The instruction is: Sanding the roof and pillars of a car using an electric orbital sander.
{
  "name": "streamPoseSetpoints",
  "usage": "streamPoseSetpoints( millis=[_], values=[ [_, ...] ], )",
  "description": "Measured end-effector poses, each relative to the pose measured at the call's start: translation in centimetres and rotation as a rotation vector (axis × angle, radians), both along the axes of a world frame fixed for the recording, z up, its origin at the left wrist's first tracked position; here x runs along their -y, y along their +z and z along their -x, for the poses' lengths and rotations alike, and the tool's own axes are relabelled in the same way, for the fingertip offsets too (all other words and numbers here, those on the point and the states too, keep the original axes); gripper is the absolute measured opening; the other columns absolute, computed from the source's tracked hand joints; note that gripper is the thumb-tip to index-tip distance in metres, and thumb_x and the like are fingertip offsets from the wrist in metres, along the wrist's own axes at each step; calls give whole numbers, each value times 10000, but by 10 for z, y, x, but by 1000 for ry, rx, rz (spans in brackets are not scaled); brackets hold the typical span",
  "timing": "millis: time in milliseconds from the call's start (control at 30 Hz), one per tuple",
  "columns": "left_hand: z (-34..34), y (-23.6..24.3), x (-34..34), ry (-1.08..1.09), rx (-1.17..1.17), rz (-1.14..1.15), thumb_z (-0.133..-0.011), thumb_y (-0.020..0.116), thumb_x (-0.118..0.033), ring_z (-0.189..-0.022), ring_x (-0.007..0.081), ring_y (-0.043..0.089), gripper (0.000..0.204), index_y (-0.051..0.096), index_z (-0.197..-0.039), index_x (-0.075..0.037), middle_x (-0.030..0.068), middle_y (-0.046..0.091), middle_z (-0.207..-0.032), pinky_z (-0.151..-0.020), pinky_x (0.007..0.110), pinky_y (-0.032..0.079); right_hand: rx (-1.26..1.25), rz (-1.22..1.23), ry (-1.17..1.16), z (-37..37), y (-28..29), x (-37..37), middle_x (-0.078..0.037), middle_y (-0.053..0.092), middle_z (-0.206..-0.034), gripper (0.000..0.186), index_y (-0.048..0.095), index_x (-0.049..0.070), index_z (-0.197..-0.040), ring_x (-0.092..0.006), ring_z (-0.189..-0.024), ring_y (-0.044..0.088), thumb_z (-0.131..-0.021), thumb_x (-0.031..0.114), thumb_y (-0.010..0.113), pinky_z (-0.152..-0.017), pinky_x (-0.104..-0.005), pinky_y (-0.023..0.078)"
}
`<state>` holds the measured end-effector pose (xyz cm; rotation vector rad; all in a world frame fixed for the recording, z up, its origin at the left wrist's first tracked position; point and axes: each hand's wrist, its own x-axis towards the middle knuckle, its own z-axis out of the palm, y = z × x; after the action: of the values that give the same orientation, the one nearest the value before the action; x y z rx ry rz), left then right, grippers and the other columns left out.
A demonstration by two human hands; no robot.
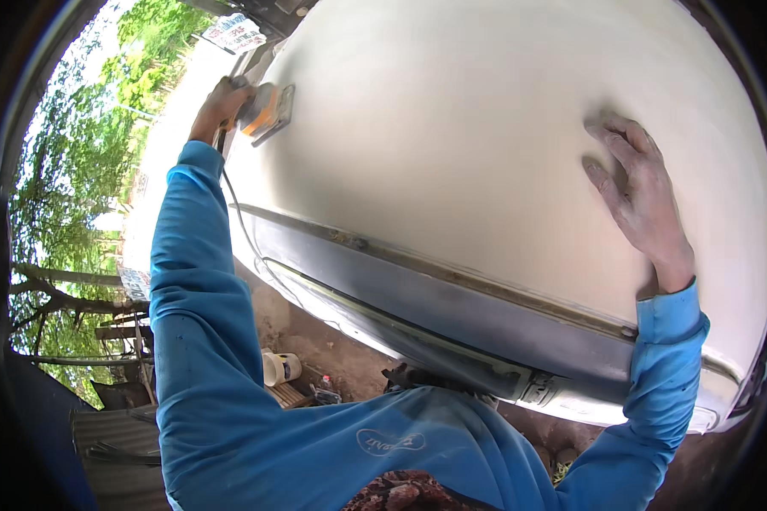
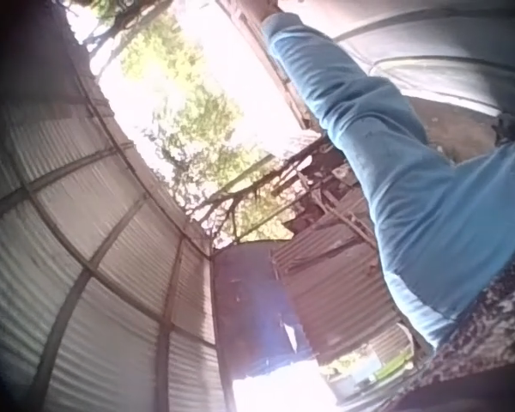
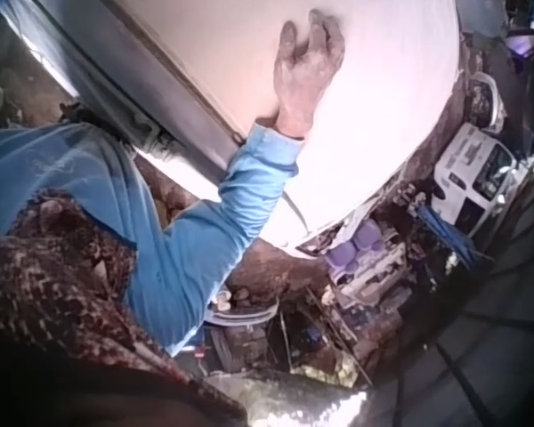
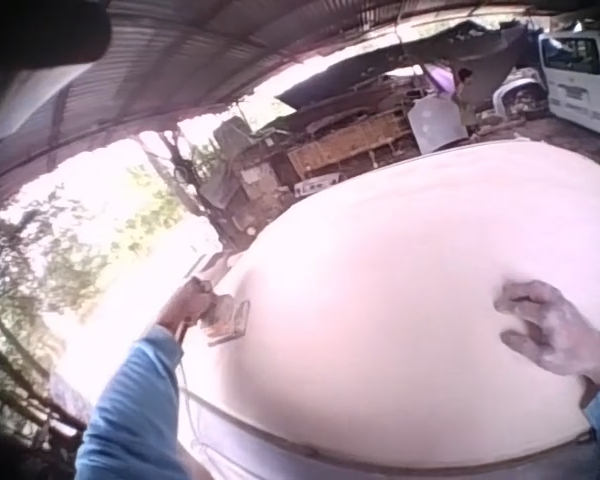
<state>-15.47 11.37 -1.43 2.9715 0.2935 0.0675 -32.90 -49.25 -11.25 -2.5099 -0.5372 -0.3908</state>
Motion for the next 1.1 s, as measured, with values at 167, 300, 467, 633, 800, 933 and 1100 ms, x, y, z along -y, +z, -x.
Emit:
streamPoseSetpoints(
  millis=[167,300,467,633,800,933,1100],
  values=[
    [-23,-8,112,-343,226,-34,-764,778,-521,-1034,374,707,808,567,-1321,25,253,718,-1130,-921,426,536,3,-38,-11,-3,2,-3,-191,589,-1317,378,645,-33,-1264,-379,-1236,567,-913,98,698,-1067,-430,457],
    [7,-7,237,-445,211,-57,-813,809,-404,-1155,377,675,872,410,-1522,-88,189,689,-1295,-993,536,508,-7,-40,-13,-3,1,-1,-193,595,-1303,377,642,-37,-1267,-379,-1217,579,-916,90,697,-1061,-425,463],
    [57,-4,328,-781,342,-66,-749,733,-364,-1037,372,706,649,561,-1315,-97,201,720,-1074,-862,486,589,-9,-43,-1,0,1,4,-209,583,-1347,391,633,-47,-1283,-378,-1271,565,-910,53,697,-1084,-409,456],
    [15,1,300,-684,307,-73,-772,714,-411,-1034,360,711,614,583,-1294,-116,157,731,-1088,-879,488,579,-52,-99,-6,3,3,5,-207,577,-1369,393,633,-58,-1281,-371,-1304,552,-902,26,698,-1100,-408,444],
    [-77,-2,191,-413,194,-77,-753,755,-562,-1104,430,681,826,554,-1366,-46,229,719,-1175,-965,461,522,-110,-103,-37,3,7,6,-200,571,-1384,403,641,-56,-1283,-368,-1339,529,-889,6,702,-1123,-412,425],
    [-104,-14,87,-282,273,-4,-739,810,-483,-1128,373,686,899,512,-1424,16,261,692,-1227,-991,413,508,-123,-109,-42,4,8,6,-197,569,-1387,414,644,-54,-1284,-373,-1358,512,-878,1,707,-1138,-424,416],
    [-87,-22,-15,-71,239,169,-739,804,-352,-838,288,704,699,595,-1230,100,213,713,-1011,-732,406,572,-148,-77,-78,4,9,5,-186,559,-1398,446,649,-40,-1289,-376,-1382,487,-851,-5,723,-1155,-441,405]
  ],
)
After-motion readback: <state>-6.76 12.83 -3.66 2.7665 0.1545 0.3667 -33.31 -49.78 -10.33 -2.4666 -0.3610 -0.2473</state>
